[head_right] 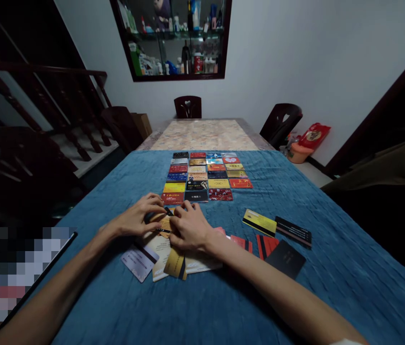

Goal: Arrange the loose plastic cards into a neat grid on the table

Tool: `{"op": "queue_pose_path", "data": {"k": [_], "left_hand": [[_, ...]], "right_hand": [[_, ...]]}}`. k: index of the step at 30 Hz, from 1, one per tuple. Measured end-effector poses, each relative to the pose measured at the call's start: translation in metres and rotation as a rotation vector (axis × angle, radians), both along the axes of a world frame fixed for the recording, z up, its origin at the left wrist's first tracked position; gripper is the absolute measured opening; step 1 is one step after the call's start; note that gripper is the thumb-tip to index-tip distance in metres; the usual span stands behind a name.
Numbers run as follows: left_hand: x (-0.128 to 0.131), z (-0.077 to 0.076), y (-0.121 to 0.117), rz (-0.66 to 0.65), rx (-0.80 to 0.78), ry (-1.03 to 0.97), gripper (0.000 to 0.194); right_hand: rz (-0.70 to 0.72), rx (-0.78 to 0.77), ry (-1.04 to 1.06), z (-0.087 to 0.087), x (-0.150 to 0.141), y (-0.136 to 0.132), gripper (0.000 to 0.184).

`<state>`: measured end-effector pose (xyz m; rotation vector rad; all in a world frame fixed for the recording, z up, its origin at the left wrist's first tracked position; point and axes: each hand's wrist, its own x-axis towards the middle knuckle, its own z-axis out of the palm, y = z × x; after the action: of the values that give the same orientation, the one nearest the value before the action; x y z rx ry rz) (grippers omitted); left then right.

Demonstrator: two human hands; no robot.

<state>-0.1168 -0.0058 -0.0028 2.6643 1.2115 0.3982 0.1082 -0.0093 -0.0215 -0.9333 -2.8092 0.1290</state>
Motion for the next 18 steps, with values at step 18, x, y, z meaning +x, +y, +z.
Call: {"op": "queue_pose_path", "data": {"k": [18], "left_hand": [[0.007,0.006,-0.012,0.002,-0.07,0.169,0.008]], "right_hand": [[0.117,-0.017,0.044,0.004,0.011,0.012,0.032]]}}
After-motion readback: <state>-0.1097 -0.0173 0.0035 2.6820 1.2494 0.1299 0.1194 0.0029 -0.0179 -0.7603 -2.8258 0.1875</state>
